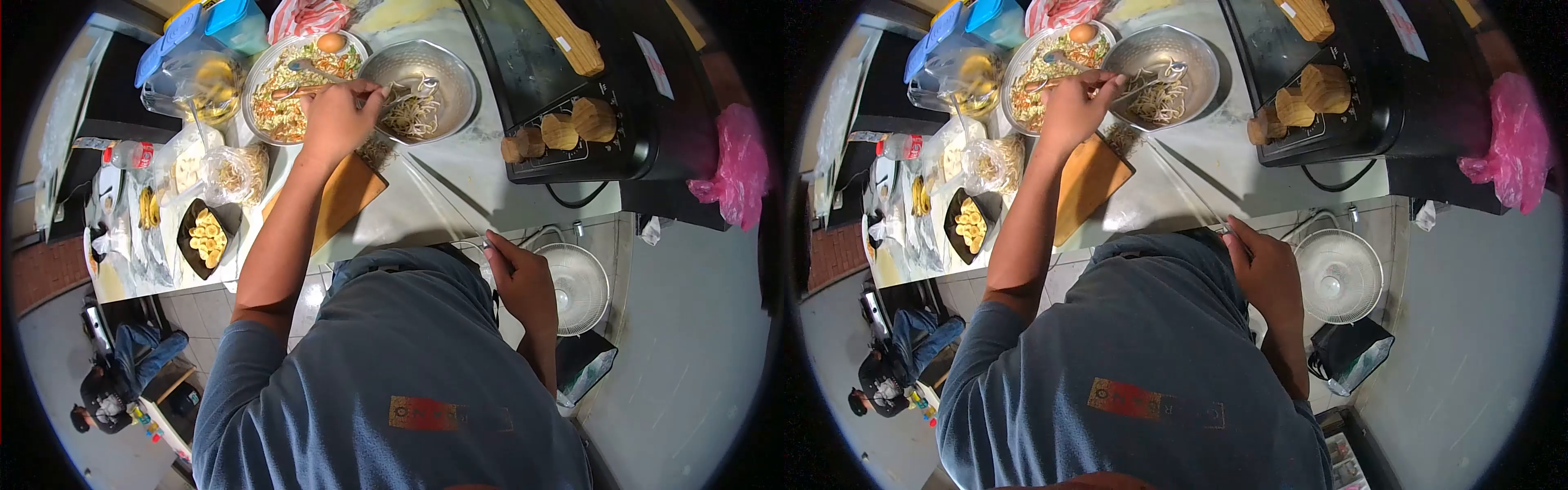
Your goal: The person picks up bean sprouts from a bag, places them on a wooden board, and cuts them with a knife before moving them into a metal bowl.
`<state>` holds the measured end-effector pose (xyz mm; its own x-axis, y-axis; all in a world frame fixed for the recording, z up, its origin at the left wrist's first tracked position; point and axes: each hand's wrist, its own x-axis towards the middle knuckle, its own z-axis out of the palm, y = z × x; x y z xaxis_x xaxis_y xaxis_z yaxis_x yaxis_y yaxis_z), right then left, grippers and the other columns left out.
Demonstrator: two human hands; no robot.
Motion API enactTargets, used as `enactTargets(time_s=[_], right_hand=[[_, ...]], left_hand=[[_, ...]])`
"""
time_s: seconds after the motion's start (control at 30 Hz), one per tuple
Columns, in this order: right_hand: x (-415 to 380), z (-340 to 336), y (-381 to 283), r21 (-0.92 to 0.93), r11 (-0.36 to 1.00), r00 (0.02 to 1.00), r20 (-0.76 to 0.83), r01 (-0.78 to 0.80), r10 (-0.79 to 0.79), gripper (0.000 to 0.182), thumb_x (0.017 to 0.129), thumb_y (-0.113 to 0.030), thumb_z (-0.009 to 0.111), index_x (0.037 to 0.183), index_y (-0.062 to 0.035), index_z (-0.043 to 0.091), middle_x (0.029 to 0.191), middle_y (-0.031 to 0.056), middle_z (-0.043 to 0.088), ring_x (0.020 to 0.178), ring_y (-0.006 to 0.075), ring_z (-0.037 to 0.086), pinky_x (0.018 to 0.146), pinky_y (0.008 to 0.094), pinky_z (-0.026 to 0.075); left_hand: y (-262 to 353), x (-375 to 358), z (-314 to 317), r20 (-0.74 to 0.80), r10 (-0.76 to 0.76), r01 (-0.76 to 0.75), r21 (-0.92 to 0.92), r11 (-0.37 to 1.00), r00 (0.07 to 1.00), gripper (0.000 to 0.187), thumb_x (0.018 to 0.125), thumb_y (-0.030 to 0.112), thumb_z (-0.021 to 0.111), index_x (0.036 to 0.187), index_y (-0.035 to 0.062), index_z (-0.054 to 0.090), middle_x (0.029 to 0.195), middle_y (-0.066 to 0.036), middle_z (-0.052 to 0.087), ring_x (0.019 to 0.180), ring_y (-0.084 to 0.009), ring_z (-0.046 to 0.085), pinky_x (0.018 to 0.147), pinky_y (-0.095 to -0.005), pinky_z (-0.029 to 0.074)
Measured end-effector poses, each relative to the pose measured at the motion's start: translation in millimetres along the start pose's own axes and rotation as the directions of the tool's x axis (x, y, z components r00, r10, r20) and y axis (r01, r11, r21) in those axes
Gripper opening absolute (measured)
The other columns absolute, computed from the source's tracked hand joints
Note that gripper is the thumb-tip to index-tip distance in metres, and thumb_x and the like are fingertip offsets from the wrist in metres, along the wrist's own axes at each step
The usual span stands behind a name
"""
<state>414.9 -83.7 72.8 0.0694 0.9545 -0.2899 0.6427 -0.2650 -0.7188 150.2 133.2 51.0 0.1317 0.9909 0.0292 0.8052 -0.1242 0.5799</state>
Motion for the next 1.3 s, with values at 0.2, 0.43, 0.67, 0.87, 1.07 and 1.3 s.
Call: enactTargets(time_s=[0.2, 0.43, 0.67, 0.87, 1.07, 1.3], right_hand=[[10, 3, -13, 0.001, 1.000, 0.997, 0.072, 0.013, -0.013, 0.031, 0.096, -0.023, 0.066, 0.121, -0.0058, 0.071, 0.092, 0.0214, 0.073, 0.082, 0.0344, 0.073, 0.074, 0.0385, 0.054], [37, 12, -35, -0.020, 0.997, 0.974, 0.214, 0.081, -0.075, 0.031, 0.096, -0.023, 0.065, 0.122, -0.0067, 0.071, 0.093, 0.0228, 0.072, 0.080, 0.0356, 0.071, 0.074, 0.0385, 0.054], [53, 22, -49, -0.088, 0.975, 0.944, 0.281, 0.206, -0.174, 0.031, 0.095, -0.022, 0.065, 0.123, -0.0079, 0.070, 0.089, 0.0211, 0.071, 0.074, 0.0347, 0.069, 0.071, 0.0393, 0.053], [56, 21, -50, -0.090, 0.965, 0.939, 0.269, 0.248, -0.216, 0.032, 0.096, -0.025, 0.065, 0.123, -0.0081, 0.070, 0.087, 0.0210, 0.071, 0.072, 0.0350, 0.069, 0.070, 0.0405, 0.052], [56, 22, -47, -0.128, 0.967, 0.949, 0.257, 0.221, -0.183, 0.032, 0.096, -0.027, 0.064, 0.122, -0.0085, 0.071, 0.083, 0.0213, 0.070, 0.071, 0.0353, 0.068, 0.070, 0.0408, 0.052], [56, 25, -45, -0.118, 0.967, 0.948, 0.254, 0.228, -0.193, 0.032, 0.097, -0.027, 0.064, 0.121, -0.0083, 0.071, 0.076, 0.0214, 0.067, 0.066, 0.0346, 0.065, 0.068, 0.0406, 0.050]], left_hand=[[-43, -24, -25, -0.070, -0.082, 0.055, -0.328, 0.943, 0.994, 0.029, 0.096, 0.025, 0.071, 0.102, -0.0037, 0.071, 0.079, -0.004, 0.070, 0.075, -0.0074, 0.061, 0.065, -0.0250, 0.047], [-103, -97, -60, -0.028, -0.359, 0.341, -0.255, 0.905, 0.933, 0.029, 0.093, 0.026, 0.069, 0.097, -0.0028, 0.071, 0.078, -0.013, 0.072, 0.069, -0.0173, 0.067, 0.067, -0.0328, 0.051], [-123, -142, -31, -0.065, -0.483, 0.487, 0.151, 0.860, 0.873, 0.023, 0.085, 0.025, 0.071, 0.097, 0.0048, 0.072, 0.082, -0.020, 0.072, 0.080, -0.0377, 0.070, 0.073, -0.0457, 0.055], [-127, -142, -20, -0.106, -0.527, 0.534, 0.062, 0.843, 0.843, 0.021, 0.084, 0.023, 0.070, 0.093, 0.0046, 0.073, 0.084, -0.018, 0.073, 0.083, -0.0371, 0.071, 0.077, -0.0453, 0.055], [-122, -138, -24, -0.080, -0.581, 0.586, 0.062, 0.808, 0.810, 0.019, 0.081, 0.022, 0.070, 0.088, 0.0048, 0.075, 0.084, -0.018, 0.073, 0.082, -0.0364, 0.071, 0.077, -0.0443, 0.056], [-92, -131, -17, -0.106, -0.436, 0.440, 0.015, 0.898, 0.894, 0.021, 0.081, 0.024, 0.072, 0.088, 0.0039, 0.074, 0.083, -0.019, 0.073, 0.079, -0.0369, 0.071, 0.075, -0.0448, 0.056]])
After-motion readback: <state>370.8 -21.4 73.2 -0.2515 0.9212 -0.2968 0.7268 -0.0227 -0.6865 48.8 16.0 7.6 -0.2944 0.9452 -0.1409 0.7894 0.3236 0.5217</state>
